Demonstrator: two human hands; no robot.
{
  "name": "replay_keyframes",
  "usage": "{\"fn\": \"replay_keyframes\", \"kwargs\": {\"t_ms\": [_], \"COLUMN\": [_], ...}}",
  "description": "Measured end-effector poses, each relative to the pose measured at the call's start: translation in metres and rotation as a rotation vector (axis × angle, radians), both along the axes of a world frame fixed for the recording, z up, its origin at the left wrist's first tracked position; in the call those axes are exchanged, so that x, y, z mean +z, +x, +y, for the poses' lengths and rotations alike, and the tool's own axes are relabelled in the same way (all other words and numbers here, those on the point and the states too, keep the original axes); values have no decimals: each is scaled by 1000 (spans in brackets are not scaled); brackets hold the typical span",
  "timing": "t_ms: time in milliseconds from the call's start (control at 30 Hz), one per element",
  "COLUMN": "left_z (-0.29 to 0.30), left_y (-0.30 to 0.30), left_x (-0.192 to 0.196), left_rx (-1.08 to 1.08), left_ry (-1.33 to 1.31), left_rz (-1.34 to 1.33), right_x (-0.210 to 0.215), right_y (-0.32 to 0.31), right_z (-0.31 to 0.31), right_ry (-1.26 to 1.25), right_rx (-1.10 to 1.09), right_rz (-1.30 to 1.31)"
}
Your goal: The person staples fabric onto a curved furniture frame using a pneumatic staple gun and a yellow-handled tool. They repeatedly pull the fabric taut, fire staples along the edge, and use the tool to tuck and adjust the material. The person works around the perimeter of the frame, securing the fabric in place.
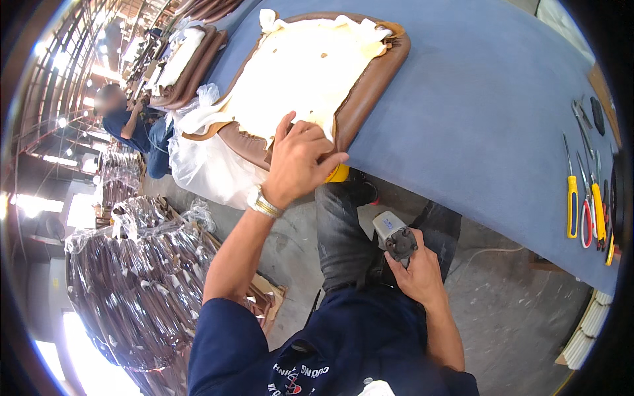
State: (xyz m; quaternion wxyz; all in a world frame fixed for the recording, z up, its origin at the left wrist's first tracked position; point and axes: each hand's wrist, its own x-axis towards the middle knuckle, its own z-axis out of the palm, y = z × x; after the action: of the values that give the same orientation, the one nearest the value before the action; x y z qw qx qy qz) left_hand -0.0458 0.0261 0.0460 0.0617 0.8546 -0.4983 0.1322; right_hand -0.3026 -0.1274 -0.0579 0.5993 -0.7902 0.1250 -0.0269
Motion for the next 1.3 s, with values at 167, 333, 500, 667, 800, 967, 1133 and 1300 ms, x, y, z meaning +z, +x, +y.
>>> {"fn": "replay_keyframes", "kwargs": {"t_ms": [167,333,500,667,800,967,1133,1300], "left_z": [17,10,20,19,17,17,16,17], "left_y": [14,37,47,53,60,66,65,71], "left_x": [0,10,-31,-33,-34,-36,-46,-45], "left_rx": [-97,-326,-203,-124,-124,-133,-164,-52], "left_ry": [-67,63,-436,-466,-470,-386,-422,-703], "left_rz": [125,180,412,585,659,752,715,719], "right_x": [4,8,18,15,11,29,70,72], "right_y": [4,24,54,78,93,106,123,142], "right_z": [1,5,8,4,5,15,26,23], "right_ry": [30,-62,-154,-170,-179,-261,-393,-459], "right_rx": [5,-27,11,15,-16,-32,35,95], "right_rz": [-8,-183,-218,-201,-218,-173,-60,-127]}}
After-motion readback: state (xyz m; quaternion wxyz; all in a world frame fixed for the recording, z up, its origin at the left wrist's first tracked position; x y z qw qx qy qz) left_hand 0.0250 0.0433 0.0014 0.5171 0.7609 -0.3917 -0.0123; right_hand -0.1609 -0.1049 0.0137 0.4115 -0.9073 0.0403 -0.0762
